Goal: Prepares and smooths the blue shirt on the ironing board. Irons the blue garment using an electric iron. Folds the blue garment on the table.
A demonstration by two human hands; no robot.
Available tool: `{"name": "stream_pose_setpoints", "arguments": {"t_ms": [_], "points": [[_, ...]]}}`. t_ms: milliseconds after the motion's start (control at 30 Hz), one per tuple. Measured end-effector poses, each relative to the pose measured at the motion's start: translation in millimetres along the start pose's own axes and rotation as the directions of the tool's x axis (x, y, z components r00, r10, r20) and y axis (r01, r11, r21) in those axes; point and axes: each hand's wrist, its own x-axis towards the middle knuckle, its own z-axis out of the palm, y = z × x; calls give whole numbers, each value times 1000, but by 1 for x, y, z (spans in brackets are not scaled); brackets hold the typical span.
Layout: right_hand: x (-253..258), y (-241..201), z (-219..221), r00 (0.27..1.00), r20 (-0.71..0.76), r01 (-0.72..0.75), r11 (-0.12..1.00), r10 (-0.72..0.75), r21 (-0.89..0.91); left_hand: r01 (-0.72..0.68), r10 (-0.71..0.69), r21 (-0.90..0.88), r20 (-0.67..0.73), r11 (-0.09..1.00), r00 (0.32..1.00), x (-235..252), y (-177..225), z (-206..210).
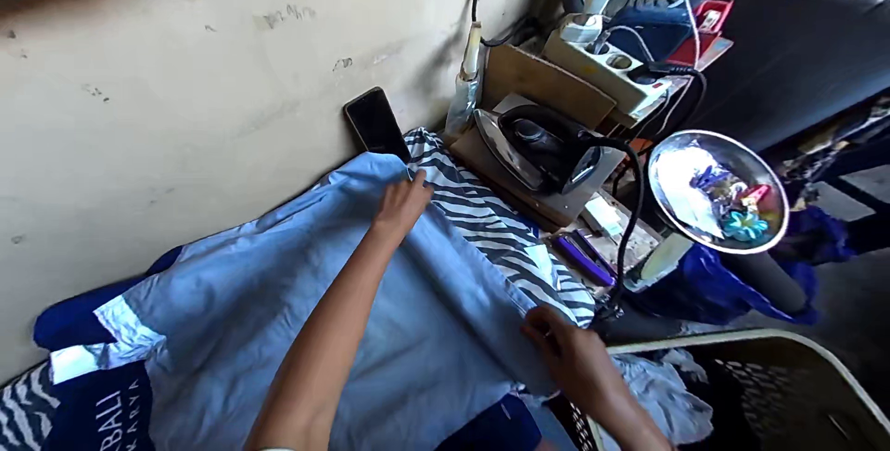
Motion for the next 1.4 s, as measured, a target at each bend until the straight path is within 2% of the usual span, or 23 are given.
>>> {"name": "stream_pose_setpoints", "arguments": {"t_ms": [67,100,167,267,367,433,567,633,667,733,767,800,833,867,900,967,1067,1133,1200,1233,1333,1367,1400], "points": [[11,18,-11,996,-82,-33,998,28,-52,-34,-11,-259,-171,965,985,3,1,-7],[18,25,-15,995,-81,-69,995,63,-79,-93,5,-372,-231,924,973,1,1,-8],[27,34,-18,983,5,-182,970,186,-160,-167,20,-460,-307,872,951,-23,7,-2],[22,42,-21,969,89,-215,964,231,-159,-105,-74,-405,-403,908,912,-112,35,32],[10,53,-24,953,195,-215,972,230,-95,2,-78,-223,-331,975,941,-220,70,110],[9,61,-28,961,172,-194,973,215,-127,8,-40,-123,-260,992,965,-269,96,146],[16,45,-31,992,-88,-110,967,92,-230,-147,107,-174,-219,974,970,-293,131,153],[16,13,-15,992,-89,70,986,-85,-154,-208,155,-297,-194,932,969,-290,135,145],[15,-5,3,976,-62,204,974,-210,-95,-205,126,-355,-233,912,964,-290,134,140],[15,-31,56,861,36,508,861,-507,-30,-74,-79,-378,-372,923,925,-295,128,138],[19,-33,86,780,124,624,778,-614,-73,53,-203,-340,-422,939,884,-303,123,141],[26,-27,111,732,189,681,713,-655,-168,207,-310,-270,-431,940,847,-315,113,146],[36,-15,127,738,194,674,688,-646,-269,351,-398,-188,-403,917,824,-334,101,153],[50,-2,130,772,131,621,696,-621,-359,450,-459,-113,-359,886,813,-356,88,159],[71,7,116,811,75,554,721,-580,-416,497,-489,-64,-330,865,808,-377,78,163],[116,10,54,901,49,414,818,-432,-401,467,-460,-46,-284,883,842,-408,74,167],[186,14,-39,885,-154,302,793,-440,-529,366,-382,-108,-309,924,871,-411,94,174],[220,9,-79,916,-186,180,779,-355,-601,308,-337,-137,-394,941,855,-401,104,178],[243,-1,-97,972,-142,52,767,-184,-639,247,-296,-163,-512,955,806,-398,108,181],[253,-5,-105,989,-105,13,767,-105,-641,215,-297,-214,-513,953,805,-400,112,179],[286,0,-131,996,68,84,782,-53,-618,135,-326,-504,-313,853,892,-429,124,142],[283,-7,-133,990,120,126,803,-68,-582,163,-368,-568,-266,806,891,-445,121,126],[268,-28,-127,981,177,168,820,-83,-548,237,-456,-602,-241,763,857,-462,113,115]]}}
